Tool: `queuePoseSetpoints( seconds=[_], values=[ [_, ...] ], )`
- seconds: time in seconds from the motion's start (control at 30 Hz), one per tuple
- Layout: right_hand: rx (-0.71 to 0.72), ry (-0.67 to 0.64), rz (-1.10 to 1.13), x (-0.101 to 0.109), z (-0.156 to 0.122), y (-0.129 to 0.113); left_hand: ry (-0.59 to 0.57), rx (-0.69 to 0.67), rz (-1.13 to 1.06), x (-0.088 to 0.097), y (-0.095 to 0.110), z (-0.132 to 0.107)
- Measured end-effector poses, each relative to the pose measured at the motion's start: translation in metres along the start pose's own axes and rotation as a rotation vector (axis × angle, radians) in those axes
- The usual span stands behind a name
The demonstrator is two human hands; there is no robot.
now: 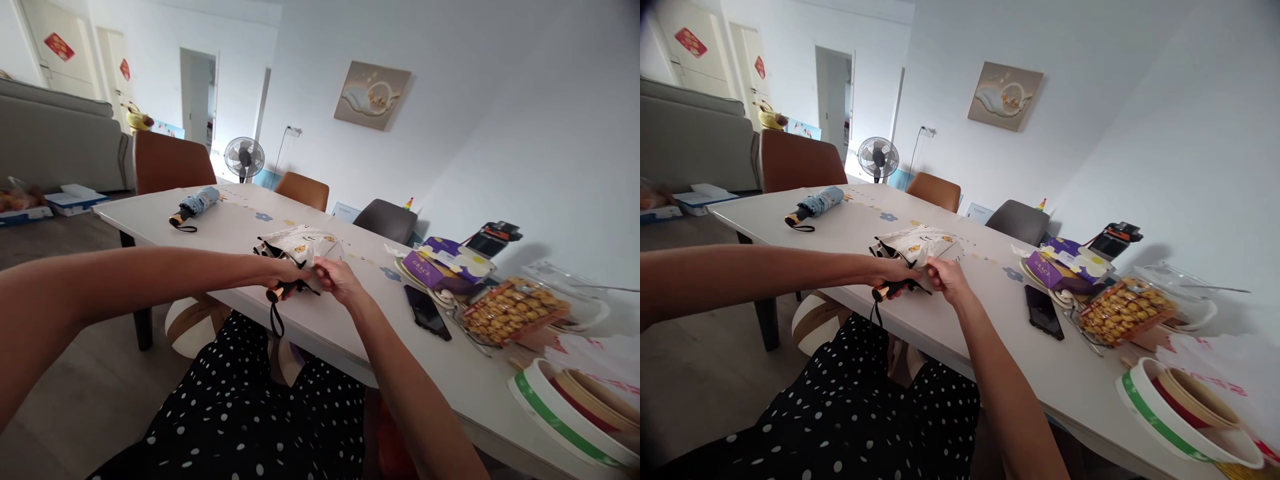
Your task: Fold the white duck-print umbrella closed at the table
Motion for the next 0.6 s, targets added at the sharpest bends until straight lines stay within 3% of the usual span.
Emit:
queuePoseSetpoints(
  seconds=[0.03,0.1,0.23,0.33,0.47,0.6],
  values=[
    [0.059,0.035,0.026,0.005,-0.002,-0.006,0.045,0.075,0.095,-0.001,0.000,-0.007],
    [0.202,0.147,0.090,0.019,-0.006,-0.021,0.026,0.097,0.145,-0.006,0.002,-0.018],
    [0.382,0.345,0.151,0.045,-0.009,-0.037,-0.201,-0.098,-0.136,-0.022,0.001,-0.028],
    [0.400,0.415,0.136,0.053,-0.004,-0.029,-0.306,-0.166,-0.318,-0.030,-0.009,-0.019],
    [0.360,0.540,0.069,0.059,0.003,-0.004,-0.300,-0.096,-0.492,-0.032,-0.023,-0.001],
    [0.388,0.719,-0.012,0.077,0.002,0.010,-0.348,-0.160,-0.588,-0.028,-0.025,0.002]
  ],
)
Point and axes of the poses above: each hand's wrist, its own z-axis towards the middle knuckle, its own x-axis out of the back of the hand, y = z × x, the point moved 3 cm from there along z, towards the middle knuckle, and after that the axes turned 15 degrees about -y, right-handed, at the moved point
